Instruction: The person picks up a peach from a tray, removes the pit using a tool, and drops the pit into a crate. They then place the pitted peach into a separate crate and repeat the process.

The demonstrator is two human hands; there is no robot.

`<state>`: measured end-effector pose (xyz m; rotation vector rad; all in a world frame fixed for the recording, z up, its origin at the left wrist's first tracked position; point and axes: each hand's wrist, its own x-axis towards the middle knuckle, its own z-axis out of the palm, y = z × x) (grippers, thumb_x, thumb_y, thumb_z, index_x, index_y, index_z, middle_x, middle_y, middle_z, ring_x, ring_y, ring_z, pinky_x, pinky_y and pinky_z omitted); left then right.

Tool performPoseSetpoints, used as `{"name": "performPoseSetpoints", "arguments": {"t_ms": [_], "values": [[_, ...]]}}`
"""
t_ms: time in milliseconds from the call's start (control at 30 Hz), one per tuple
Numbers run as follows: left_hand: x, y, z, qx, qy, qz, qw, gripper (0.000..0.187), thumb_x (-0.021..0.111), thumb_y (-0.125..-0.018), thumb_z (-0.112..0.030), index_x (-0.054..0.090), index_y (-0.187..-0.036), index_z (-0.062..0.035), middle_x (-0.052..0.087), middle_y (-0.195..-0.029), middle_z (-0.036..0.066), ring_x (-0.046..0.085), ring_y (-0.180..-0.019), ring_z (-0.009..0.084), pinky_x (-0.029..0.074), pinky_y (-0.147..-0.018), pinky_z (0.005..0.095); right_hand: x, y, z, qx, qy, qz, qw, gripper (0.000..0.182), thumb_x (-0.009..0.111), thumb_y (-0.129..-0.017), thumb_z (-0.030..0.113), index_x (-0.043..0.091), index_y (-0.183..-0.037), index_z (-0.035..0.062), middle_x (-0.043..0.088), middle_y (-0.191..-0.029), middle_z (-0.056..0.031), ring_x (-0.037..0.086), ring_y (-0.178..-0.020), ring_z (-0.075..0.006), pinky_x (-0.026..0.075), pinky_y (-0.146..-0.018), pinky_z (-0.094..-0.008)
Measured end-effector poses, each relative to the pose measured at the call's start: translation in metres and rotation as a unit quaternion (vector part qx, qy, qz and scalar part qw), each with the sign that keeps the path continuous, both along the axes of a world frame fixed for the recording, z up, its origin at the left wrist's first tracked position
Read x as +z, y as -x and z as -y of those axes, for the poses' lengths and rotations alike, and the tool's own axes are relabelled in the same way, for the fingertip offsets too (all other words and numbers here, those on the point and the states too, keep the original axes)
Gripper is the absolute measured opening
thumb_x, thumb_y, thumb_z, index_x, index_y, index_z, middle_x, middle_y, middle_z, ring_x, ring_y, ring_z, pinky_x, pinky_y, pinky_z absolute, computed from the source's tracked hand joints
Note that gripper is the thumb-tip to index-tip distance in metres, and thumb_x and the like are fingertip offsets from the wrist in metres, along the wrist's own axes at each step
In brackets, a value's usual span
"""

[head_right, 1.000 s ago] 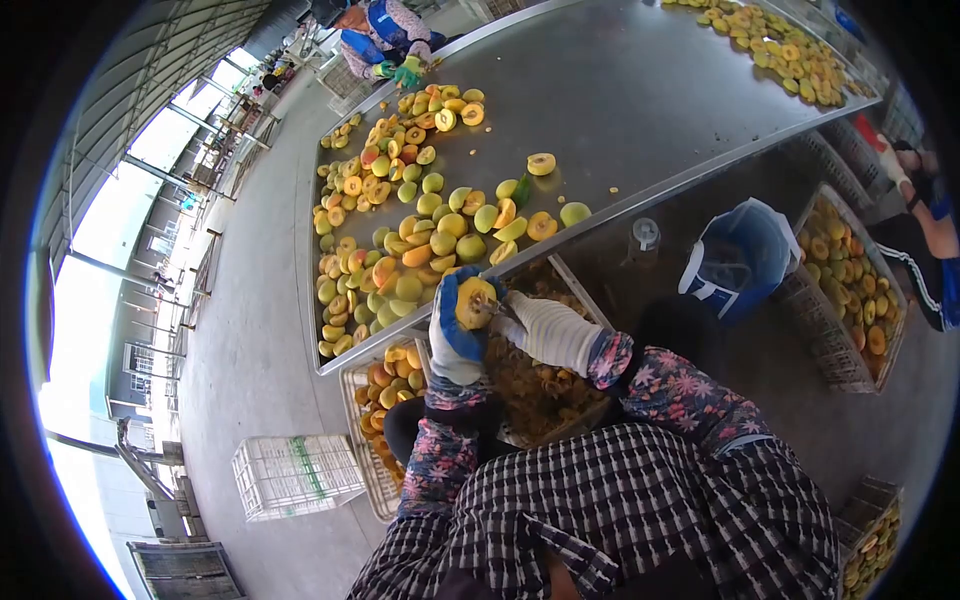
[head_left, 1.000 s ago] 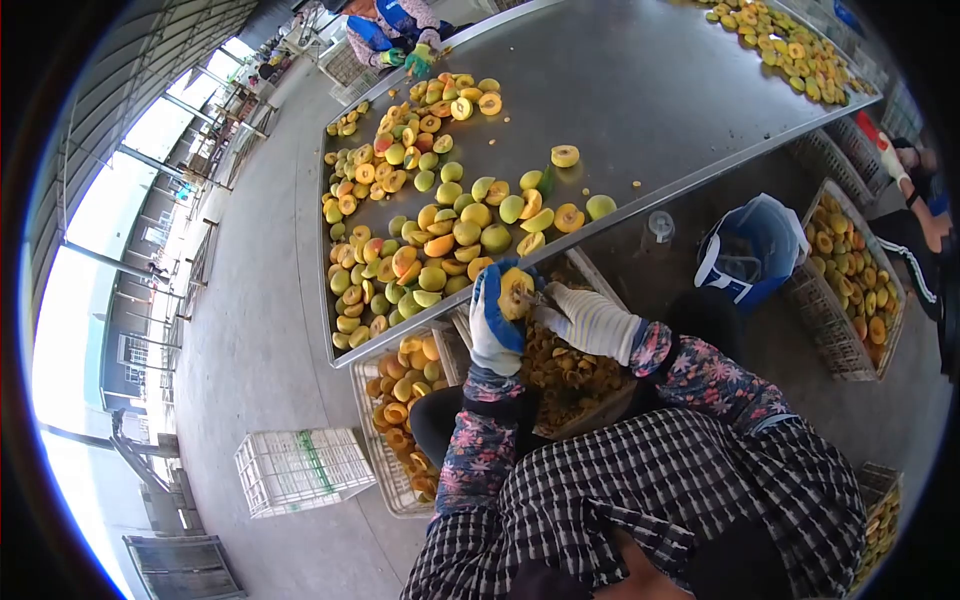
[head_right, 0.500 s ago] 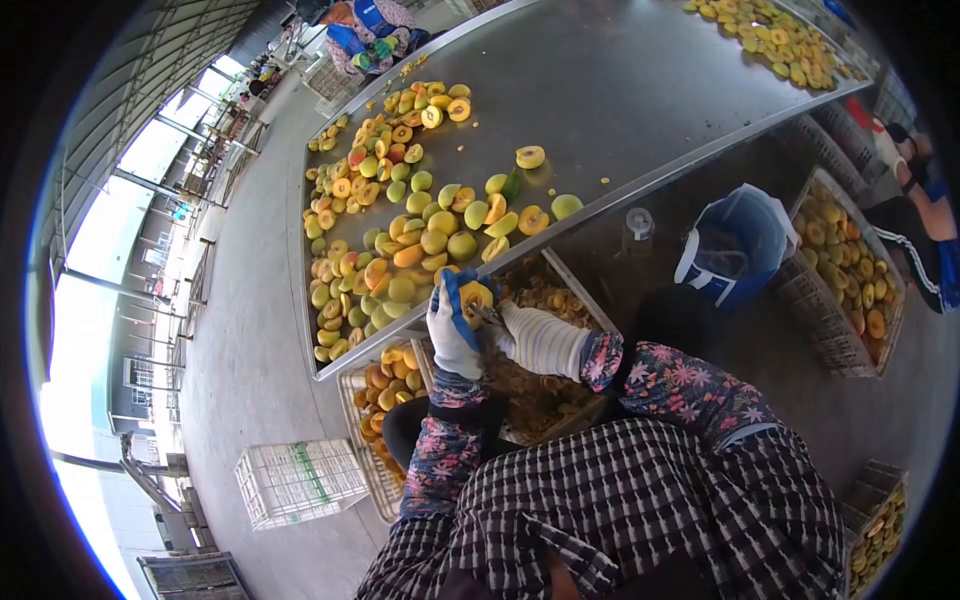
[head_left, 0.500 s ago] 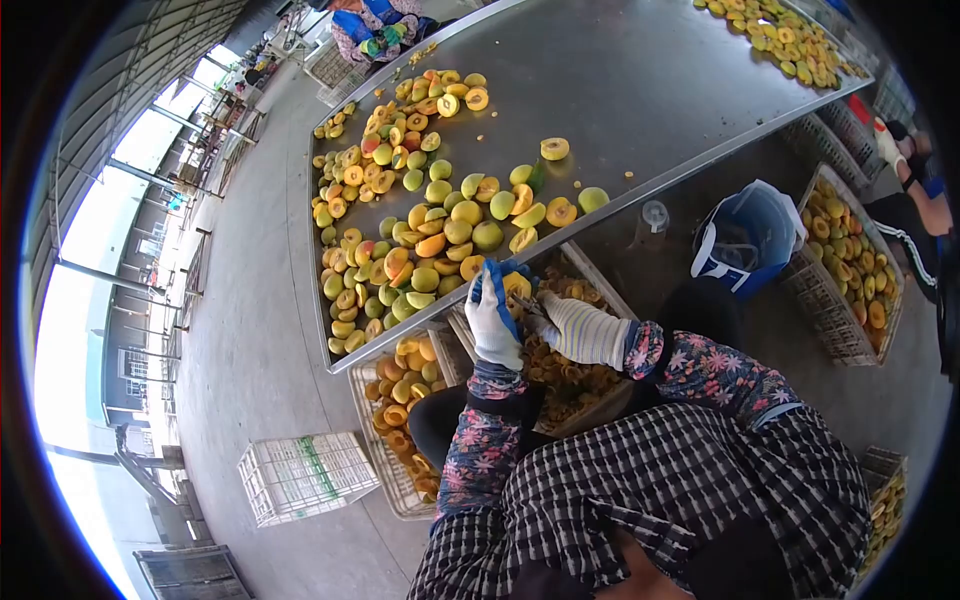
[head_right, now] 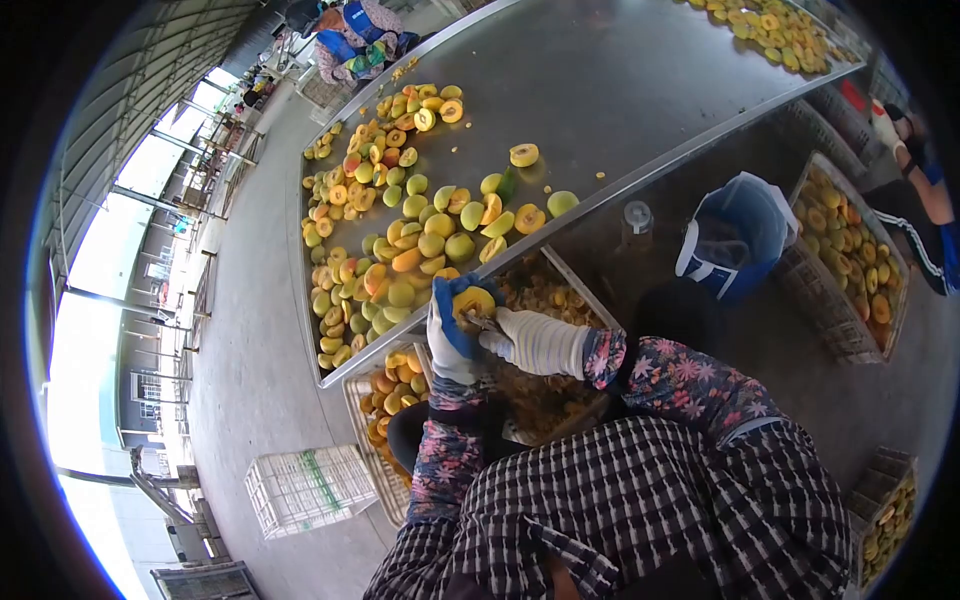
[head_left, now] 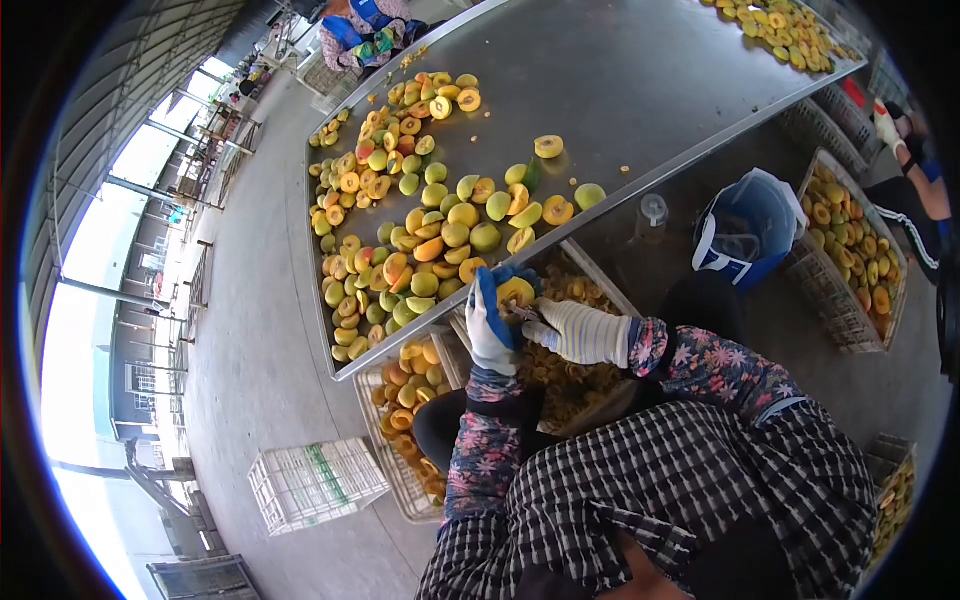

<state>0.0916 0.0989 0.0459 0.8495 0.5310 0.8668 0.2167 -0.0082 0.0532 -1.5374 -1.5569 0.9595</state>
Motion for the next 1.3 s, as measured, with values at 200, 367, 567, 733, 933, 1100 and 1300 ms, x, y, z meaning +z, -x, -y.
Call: {"name": "performPoseSetpoints", "arguments": {"t_ms": [200, 367, 567, 733, 933, 1100, 1300], "values": [[-0.003, 0.009, -0.024, -0.11, -0.07, -0.131, 0.983, 0.043, 0.048, -0.105, -0.035, 0.061, -0.108, 0.0061, 0.069, -0.096, 0.012, 0.069, -0.088, 0.0235, 0.055, -0.082, 0.0337, -0.01, -0.001, -0.001, 0.05, 0.011, -0.215, 0.975, 0.037, 0.049, -0.104, 0.03, 0.054, -0.127, 0.0016, 0.067, -0.108, -0.0211, 0.065, -0.099, -0.0376, 0.049, -0.089, -0.0419], [-0.03, 0.008, -0.028, 0.007, -0.27, -0.177, 0.946, 0.041, 0.045, -0.106, -0.03, 0.059, -0.116, 0.007, 0.069, -0.104, 0.013, 0.069, -0.089, 0.0223, 0.055, -0.084, 0.0333, -0.021, -0.012, -0.01, -0.014, -0.024, 0.023, 0.999, 0.046, 0.049, -0.102, 0.04, 0.058, -0.124, 0.0009, 0.069, -0.101, -0.0222, 0.066, -0.097, -0.0349, 0.05, -0.087, -0.0408], [-0.021, -0.006, 0.002, 0.092, -0.068, -0.048, 0.992, 0.046, 0.045, -0.105, -0.04, 0.06, -0.111, 0.0036, 0.066, -0.097, 0.014, 0.068, -0.087, 0.0247, 0.059, -0.076, 0.0383, -0.02, 0.01, -0.003, -0.031, 0.053, -0.198, 0.978, 0.049, 0.049, -0.101, 0.05, 0.06, -0.112, 0.0033, 0.066, -0.076, -0.0112, 0.065, -0.065, -0.0257, 0.053, -0.062, -0.0396], [-0.024, -0.001, -0.008, 0.021, -0.066, -0.085, 0.994, 0.042, 0.047, -0.105, -0.037, 0.059, -0.107, 0.0032, 0.066, -0.095, 0.015, 0.069, -0.085, 0.0263, 0.061, -0.072, 0.0421, -0.013, 0.009, 0.003, -0.002, 0.217, -0.418, 0.882, 0.046, 0.048, -0.099, 0.058, 0.056, -0.099, 0.0126, 0.053, -0.062, 0.001, 0.048, -0.044, -0.0093, 0.04, -0.039, -0.0266], [-0.002, -0.004, -0.002, 0.008, 0.057, -0.023, 0.998, 0.038, 0.053, -0.103, -0.032, 0.062, -0.104, 0.0048, 0.068, -0.097, 0.015, 0.07, -0.079, 0.0266, 0.059, -0.07, 0.0379, -0.011, 0.015, 0.005, -0.02, 0.215, -0.437, 0.873, 0.047, 0.05, -0.096, 0.062, 0.053, -0.093, 0.0148, 0.049, -0.06, 0.0034, 0.047, -0.044, -0.008, 0.038, -0.038, -0.0243], [0.002, -0.009, -0.001, 0.032, 0.07, -0.005, 0.997, 0.039, 0.054, -0.102, -0.034, 0.063, -0.104, 0.0037, 0.068, -0.093, 0.014, 0.07, -0.076, 0.0257, 0.059, -0.068, 0.0357, -0.019, 0.017, 0.0, -0.034, 0.167, -0.426, 0.888, 0.044, 0.052, -0.096, 0.06, 0.053, -0.09, 0.0166, 0.048, -0.06, 0.0031, 0.044, -0.044, -0.0083, 0.035, -0.04, -0.0245], [-0.012, -0.007, -0.011, 0.022, 0.052, -0.009, 0.998, 0.035, 0.054, -0.103, -0.031, 0.062, -0.108, 0.002, 0.068, -0.079, 0.009, 0.069, -0.072, 0.0197, 0.057, -0.065, 0.031, -0.015, 0.012, 0.002, -0.021, 0.146, -0.405, 0.902, 0.044, 0.052, -0.098, 0.056, 0.058, -0.099, 0.0119, 0.05, -0.068, 0.0021, 0.046, -0.058, -0.0076, 0.039, -0.053, -0.0238]]}}
